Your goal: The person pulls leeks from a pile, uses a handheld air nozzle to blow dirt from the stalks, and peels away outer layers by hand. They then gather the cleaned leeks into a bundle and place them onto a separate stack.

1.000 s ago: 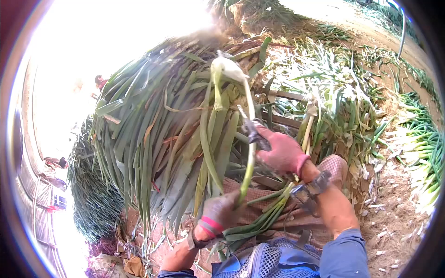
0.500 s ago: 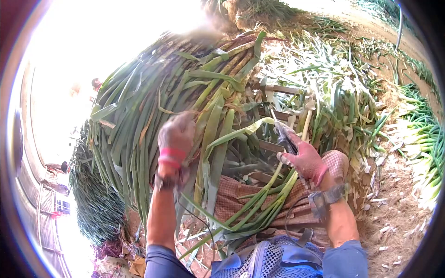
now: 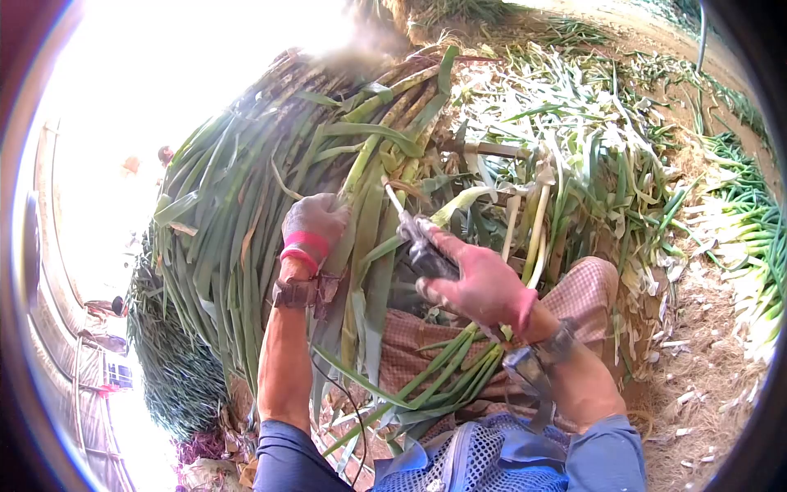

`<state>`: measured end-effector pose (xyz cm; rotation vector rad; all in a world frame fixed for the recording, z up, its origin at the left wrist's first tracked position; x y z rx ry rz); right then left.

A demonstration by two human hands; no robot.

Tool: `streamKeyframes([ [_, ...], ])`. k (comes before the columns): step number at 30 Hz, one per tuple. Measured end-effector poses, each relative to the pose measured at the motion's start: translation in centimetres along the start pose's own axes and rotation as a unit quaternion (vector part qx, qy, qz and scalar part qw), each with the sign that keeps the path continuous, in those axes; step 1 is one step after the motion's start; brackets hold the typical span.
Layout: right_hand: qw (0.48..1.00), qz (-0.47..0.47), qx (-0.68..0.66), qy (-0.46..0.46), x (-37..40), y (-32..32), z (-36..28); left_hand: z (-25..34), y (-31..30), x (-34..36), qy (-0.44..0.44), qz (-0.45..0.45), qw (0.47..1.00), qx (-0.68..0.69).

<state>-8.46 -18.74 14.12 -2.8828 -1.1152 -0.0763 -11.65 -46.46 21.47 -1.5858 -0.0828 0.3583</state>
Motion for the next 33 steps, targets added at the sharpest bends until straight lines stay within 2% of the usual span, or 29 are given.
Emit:
streamKeyframes([
  [4,0.998,-0.017,0.009,-0.054,-1.3,0.8,-1.1,-0.5,0.5,0.3,-0.014,-0.016,0.999,0.046],
  [6,0.999,-0.015,-0.034,-0.036,-2.8,1.1,0.0,-0.5,0.5,0.5,-0.018,-0.023,0.999,0.028],
  [9,0.999,0.005,-0.013,-0.029,-3.9,0.2,-0.2,-0.8,0.7,0.5,-0.019,-0.018,1.0,0.013],
  [12,0.994,0.004,0.023,-0.107,-3.7,0.1,0.2,0.4,-0.6,0.2,-0.005,-0.021,1.0,-0.001],
  [15,0.994,0.037,-0.016,-0.104,-2.9,-0.8,0.8,1.0,0.6,-2.2,0.022,-0.032,0.999,-0.015],
  [20,0.992,0.079,0.025,-0.092,-1.8,-2.0,4.3,2.0,2.4,-5.6,0.034,-0.059,0.997,-0.035],
  [23,0.997,0.039,-0.053,-0.042,-0.1,-2.4,2.3,1.7,2.3,-5.4,0.033,-0.087,0.996,0.009],
  [25,0.997,0.031,-0.049,-0.043,0.5,-2.1,1.3,1.8,1.9,-4.8,0.011,-0.08,0.997,0.014],
  [29,0.998,0.03,-0.037,-0.046,1.5,-1.5,-0.3,2.6,0.9,-3.0,0.019,-0.103,0.994,0.029],
  [33,0.999,0.006,-0.026,-0.045,1.9,-0.5,-0.2,3.2,0.4,-0.4,-0.034,-0.122,0.982,0.141],
])
Point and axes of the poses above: each hand's wrist, its own x-axis away from the middle knuckle, its own y-axis out of the palm, z = x × y, the point moved 7 cm from there along -x, towards the middle knuckle, and after that the axes turned 10 degrees about -x, right-handed, at the moved point
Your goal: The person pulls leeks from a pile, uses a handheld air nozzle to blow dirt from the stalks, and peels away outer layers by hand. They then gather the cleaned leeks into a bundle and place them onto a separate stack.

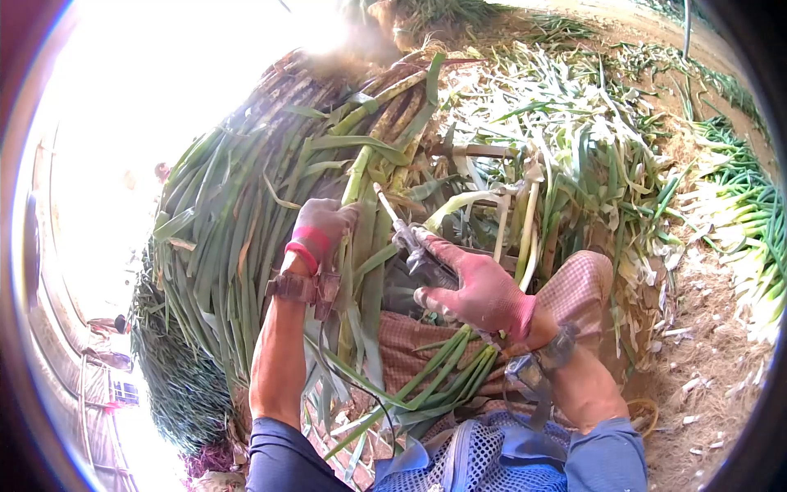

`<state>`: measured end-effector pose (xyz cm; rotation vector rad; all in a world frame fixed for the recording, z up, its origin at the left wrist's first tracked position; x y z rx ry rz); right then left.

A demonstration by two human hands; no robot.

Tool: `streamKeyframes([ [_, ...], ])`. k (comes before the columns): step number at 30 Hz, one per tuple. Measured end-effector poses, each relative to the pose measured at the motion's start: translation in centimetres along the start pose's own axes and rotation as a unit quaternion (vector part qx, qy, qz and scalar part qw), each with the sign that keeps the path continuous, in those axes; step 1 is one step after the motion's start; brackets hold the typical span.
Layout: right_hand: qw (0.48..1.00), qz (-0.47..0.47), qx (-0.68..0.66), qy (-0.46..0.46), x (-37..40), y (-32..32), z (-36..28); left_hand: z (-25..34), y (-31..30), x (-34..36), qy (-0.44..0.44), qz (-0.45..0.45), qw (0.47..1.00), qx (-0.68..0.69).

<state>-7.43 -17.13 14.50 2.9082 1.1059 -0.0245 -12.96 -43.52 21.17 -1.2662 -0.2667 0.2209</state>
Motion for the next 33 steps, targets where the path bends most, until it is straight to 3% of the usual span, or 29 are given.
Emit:
streamKeyframes([
  [4,1.0,0.014,-0.005,0.015,0.2,-0.5,-0.5,-0.3,1.0,1.5,-0.039,-0.006,0.995,0.088],
  [8,0.999,0.009,0.035,-0.002,-0.1,-0.8,1.1,-0.2,0.7,2.2,-0.017,-0.005,0.998,0.059],
  [18,0.998,0.056,-0.024,-0.01,-0.1,-3.1,2.7,-1.0,1.8,4.6,-0.016,-0.019,0.99,0.139],
  [20,1.0,0.014,-0.003,-0.003,0.3,-2.4,2.4,-0.9,2.1,5.5,-0.022,-0.005,0.99,0.142],
  [30,0.998,-0.008,-0.008,0.055,0.2,-0.3,1.7,-2.1,4.3,8.4,-0.016,0.02,0.992,0.124],
  [31,0.999,-0.003,-0.045,-0.005,-1.0,0.0,1.3,-1.7,4.2,8.7,-0.017,0.021,0.992,0.123],
  [33,0.993,-0.023,-0.113,0.006,-3.0,0.4,-0.1,-0.8,4.0,9.2,-0.012,0.018,0.992,0.124],
])
Point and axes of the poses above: each hand's wrist, its own x-axis away from the middle knuckle, its own y-axis out of the palm, z = x × y, the point moved 7 cm from there along -x, towards the middle knuckle, and after that the axes turned 10 degrees about -x, right-handed, at the moved point
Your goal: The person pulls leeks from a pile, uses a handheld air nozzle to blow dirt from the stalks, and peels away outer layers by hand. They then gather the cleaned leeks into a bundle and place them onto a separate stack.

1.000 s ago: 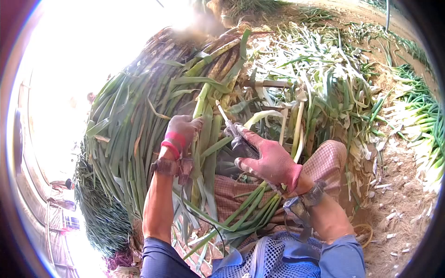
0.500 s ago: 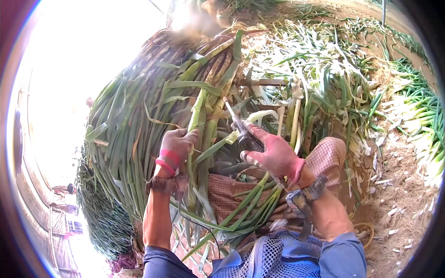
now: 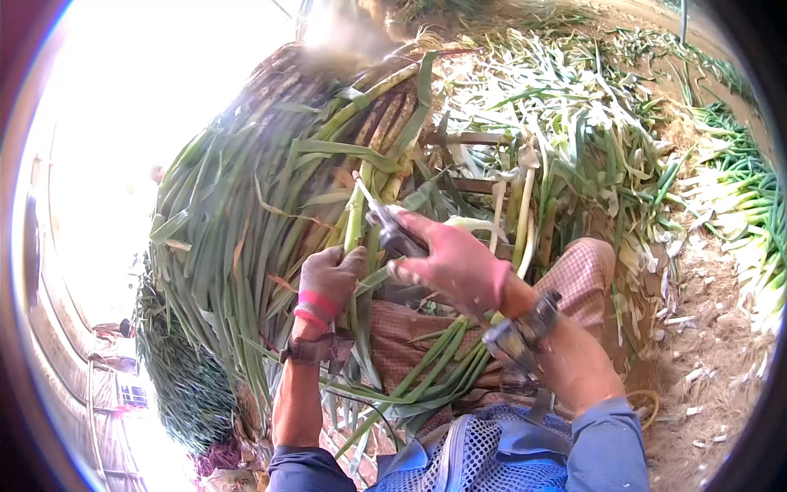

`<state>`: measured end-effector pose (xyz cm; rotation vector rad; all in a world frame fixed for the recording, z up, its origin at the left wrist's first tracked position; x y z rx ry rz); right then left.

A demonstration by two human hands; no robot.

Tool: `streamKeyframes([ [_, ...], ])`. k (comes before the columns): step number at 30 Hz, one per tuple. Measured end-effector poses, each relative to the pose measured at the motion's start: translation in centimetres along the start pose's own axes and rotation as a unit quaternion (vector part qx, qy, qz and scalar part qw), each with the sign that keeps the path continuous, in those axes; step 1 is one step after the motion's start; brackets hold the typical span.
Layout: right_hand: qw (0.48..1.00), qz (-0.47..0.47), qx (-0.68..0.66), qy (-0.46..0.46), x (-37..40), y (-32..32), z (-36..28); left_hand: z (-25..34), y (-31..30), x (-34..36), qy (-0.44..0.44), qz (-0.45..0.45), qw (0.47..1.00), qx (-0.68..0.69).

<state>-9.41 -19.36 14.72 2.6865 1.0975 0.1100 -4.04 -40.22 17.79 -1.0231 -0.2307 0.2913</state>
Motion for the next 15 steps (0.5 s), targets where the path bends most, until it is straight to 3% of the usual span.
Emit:
streamKeyframes([
  [2,0.999,0.001,0.038,0.0,-4.4,-0.8,1.9,-0.9,0.5,-0.5,0.007,0.016,0.999,-0.032],
  [5,0.987,0.05,0.143,0.043,-7.4,-2.7,-0.4,-0.9,0.4,-0.3,0.017,0.035,0.999,-0.037],
  [7,0.976,0.155,0.15,-0.026,-8.9,-6.8,-2.8,-2.0,0.9,-0.9,0.029,0.057,0.99,-0.125],
  [9,0.918,0.285,0.273,-0.024,-9.7,-12.6,-3.9,-2.9,1.3,-0.8,0.011,0.048,0.993,-0.108],
  [10,0.904,0.335,0.263,-0.027,-8.2,-14.4,-5.3,-3.0,1.6,-0.8,0.021,0.054,0.99,-0.126],
  [11,0.888,0.392,0.224,-0.091,-7.2,-16.8,-5.1,-3.2,1.9,-1.0,0.032,0.061,0.987,-0.143],
  [13,0.922,0.311,0.229,-0.04,-6.0,-19.4,-3.6,-3.9,2.9,-1.3,0.028,0.054,0.99,-0.129],
  [15,0.966,0.19,0.169,-0.048,-3.4,-14.5,-2.9,-3.3,3.1,-1.5,0.057,0.08,0.987,-0.128],
])
Point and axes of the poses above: each hand's wrist, its own x-axis away from the middle knuckle, its own y-axis out of the palm, z = x × y, the point moved 7 cm from there along -x, towards the middle knuckle, and after that the axes turned 10 degrees about -x, right-handed, at the moved point
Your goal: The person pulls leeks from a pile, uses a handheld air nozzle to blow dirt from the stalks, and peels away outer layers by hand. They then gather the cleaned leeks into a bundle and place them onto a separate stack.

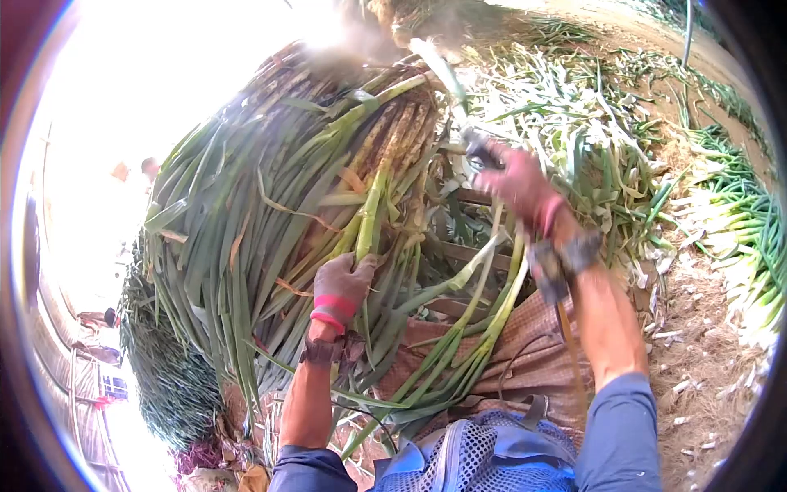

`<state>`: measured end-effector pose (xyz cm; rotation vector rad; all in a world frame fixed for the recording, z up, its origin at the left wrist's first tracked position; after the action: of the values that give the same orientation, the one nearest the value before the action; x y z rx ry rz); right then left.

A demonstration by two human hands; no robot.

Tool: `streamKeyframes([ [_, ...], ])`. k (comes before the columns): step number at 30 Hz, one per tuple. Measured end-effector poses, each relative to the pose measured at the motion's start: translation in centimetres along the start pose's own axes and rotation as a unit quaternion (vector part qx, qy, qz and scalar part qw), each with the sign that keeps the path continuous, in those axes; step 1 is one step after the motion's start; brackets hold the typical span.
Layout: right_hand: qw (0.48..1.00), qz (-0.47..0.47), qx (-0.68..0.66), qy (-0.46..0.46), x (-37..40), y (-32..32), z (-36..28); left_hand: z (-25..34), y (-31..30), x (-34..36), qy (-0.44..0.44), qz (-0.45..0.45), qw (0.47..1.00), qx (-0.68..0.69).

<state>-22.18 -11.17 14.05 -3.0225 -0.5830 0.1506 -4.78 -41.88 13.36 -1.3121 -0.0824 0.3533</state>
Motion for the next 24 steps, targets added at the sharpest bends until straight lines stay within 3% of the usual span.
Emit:
streamKeyframes([
  [3,0.99,-0.117,-0.076,0.001,7.2,6.5,-1.5,0.6,-0.6,0.2,0.009,0.007,1.0,-0.023],
  [4,0.984,-0.144,-0.097,0.044,9.1,8.1,-0.8,0.8,-0.8,0.3,0.008,0.006,1.0,-0.024],
  [8,0.974,-0.184,-0.125,0.051,11.9,11.4,0.2,0.9,-0.8,0.7,-0.018,-0.007,1.0,0.011],
  [10,0.988,-0.149,-0.05,0.004,11.5,11.2,-0.2,1.2,-0.6,0.9,-0.016,-0.009,1.0,-0.002],
  [12,0.986,-0.136,-0.088,0.049,10.5,11.3,1.3,1.8,-0.9,1.1,-0.014,-0.003,1.0,0.012],
  [14,0.986,-0.095,-0.138,0.007,8.8,10.8,1.4,2.4,-1.3,1.2,-0.012,-0.01,1.0,0.015],
  [18,0.996,-0.057,-0.055,-0.026,4.8,10.0,3.1,2.3,-0.6,1.6,-0.008,-0.017,0.998,0.056],
  [20,0.997,-0.055,-0.037,0.032,3.1,9.6,3.0,3.4,-1.1,2.2,-0.009,-0.027,0.998,0.049],
  [22,1.0,0.0,0.005,0.006,1.3,8.6,2.2,4.3,-1.1,2.7,-0.012,-0.037,0.998,0.043],
  [24,0.998,-0.007,0.028,0.059,-0.2,7.9,2.1,4.9,-1.1,2.9,0.0,-0.031,0.999,0.044],
])
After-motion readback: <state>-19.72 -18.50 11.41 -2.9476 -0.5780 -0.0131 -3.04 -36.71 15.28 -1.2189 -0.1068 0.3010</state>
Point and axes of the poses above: each hand's wrist, its own x-axis away from the middle knuckle, its own y-axis out of the palm, z = x × y, the point moved 7 cm from there along -x, towards the middle knuckle, and after that the axes turned 10 degrees about -x, right-handed, at the moved point
